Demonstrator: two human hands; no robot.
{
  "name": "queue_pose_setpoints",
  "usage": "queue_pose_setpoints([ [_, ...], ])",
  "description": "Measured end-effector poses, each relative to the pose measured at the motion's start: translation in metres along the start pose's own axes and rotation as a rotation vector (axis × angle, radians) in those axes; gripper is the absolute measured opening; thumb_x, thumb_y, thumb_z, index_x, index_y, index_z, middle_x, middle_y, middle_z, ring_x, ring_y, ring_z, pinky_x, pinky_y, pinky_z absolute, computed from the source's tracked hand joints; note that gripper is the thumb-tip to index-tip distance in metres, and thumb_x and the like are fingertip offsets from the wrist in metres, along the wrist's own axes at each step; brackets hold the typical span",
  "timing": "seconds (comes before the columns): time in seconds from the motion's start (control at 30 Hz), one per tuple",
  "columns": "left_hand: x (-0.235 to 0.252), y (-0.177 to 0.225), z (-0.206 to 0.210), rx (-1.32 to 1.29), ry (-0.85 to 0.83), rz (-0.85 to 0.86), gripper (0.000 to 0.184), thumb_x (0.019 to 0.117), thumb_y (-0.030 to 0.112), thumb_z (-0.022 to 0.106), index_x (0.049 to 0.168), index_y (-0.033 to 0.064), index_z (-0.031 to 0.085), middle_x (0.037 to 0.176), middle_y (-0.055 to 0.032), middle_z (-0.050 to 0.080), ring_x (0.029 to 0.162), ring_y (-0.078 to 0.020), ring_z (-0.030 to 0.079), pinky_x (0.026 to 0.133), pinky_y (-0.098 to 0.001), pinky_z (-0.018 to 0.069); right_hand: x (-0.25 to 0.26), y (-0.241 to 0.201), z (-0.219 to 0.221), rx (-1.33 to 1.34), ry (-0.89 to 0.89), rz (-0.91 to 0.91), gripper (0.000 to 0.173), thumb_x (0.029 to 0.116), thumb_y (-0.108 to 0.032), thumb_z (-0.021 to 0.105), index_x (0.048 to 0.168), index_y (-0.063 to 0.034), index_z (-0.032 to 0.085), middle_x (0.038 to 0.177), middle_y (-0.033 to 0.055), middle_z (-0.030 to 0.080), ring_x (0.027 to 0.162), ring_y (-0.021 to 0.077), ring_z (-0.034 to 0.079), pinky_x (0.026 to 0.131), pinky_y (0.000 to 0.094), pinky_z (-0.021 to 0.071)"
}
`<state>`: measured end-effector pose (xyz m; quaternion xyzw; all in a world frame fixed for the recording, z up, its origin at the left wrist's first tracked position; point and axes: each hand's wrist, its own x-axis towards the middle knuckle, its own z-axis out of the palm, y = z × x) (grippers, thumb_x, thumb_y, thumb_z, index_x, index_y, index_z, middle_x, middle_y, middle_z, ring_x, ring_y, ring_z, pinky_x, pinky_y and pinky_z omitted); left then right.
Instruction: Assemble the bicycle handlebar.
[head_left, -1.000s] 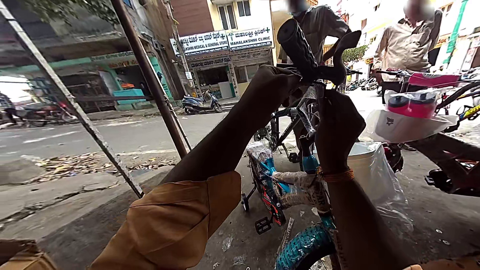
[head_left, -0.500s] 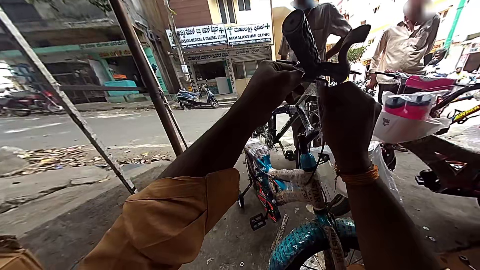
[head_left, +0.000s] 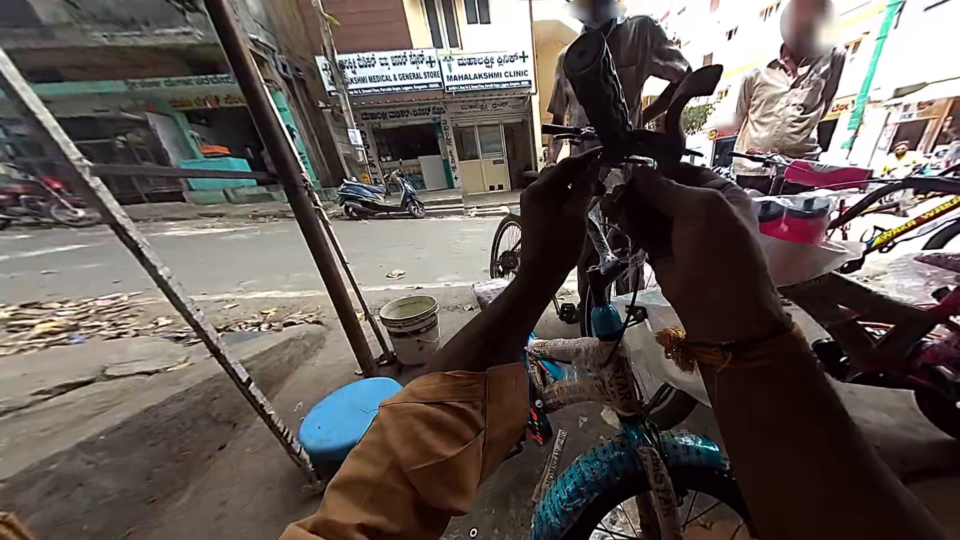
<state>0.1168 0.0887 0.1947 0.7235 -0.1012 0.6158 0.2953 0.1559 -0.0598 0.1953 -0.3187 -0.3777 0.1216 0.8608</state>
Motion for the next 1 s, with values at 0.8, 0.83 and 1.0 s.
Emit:
queue_pose_setpoints([
  [0.8, -0.004, -0.037, 0.045, -0.077, 0.145, 0.191, 0.042, 0.1115, 0.013, 0.034, 0.147, -0.0043, 0.049, 0.13, -0.0146, 0.066, 0.109, -0.0113, 0.066, 0.096, -0.0304, 0.055, 0.063, 0.002, -0.006, -0.936, 0.084, -0.781, 0.041, 0.0903, -0.054, 0.071, 0.078, -0.0161, 0.06, 0.068, -0.0048, 0.055, 0.061, 0.0098, 0.055, 0.059, 0.0366, 0.0458],
  [0.83, -0.004, -0.04, 0.05, 0.003, 0.184, 0.212, 0.042, 0.1107, 0.013, 0.034, 0.146, -0.0038, 0.049, 0.129, -0.0143, 0.066, 0.111, -0.012, 0.066, 0.097, -0.0316, 0.0551, 0.062, 0.001, -0.004, -0.917, 0.111, -0.731, 0.042, 0.0904, -0.054, 0.071, 0.075, -0.0168, 0.059, 0.066, -0.0048, 0.054, 0.06, 0.0108, 0.054, 0.058, 0.0377, 0.045],
  [1.0, -0.001, -0.047, 0.068, 0.139, 0.316, 0.119, 0.044, 0.1103, 0.031, 0.029, 0.134, 0.0029, 0.053, 0.113, -0.0061, 0.065, 0.097, -0.0091, 0.064, 0.084, -0.0309, 0.0566, 0.062, 0.002, -0.005, -0.889, 0.139, -0.707, 0.042, 0.0897, -0.054, 0.072, 0.075, -0.0166, 0.061, 0.066, -0.0032, 0.055, 0.059, 0.0139, 0.054, 0.058, 0.0424, 0.0465],
])
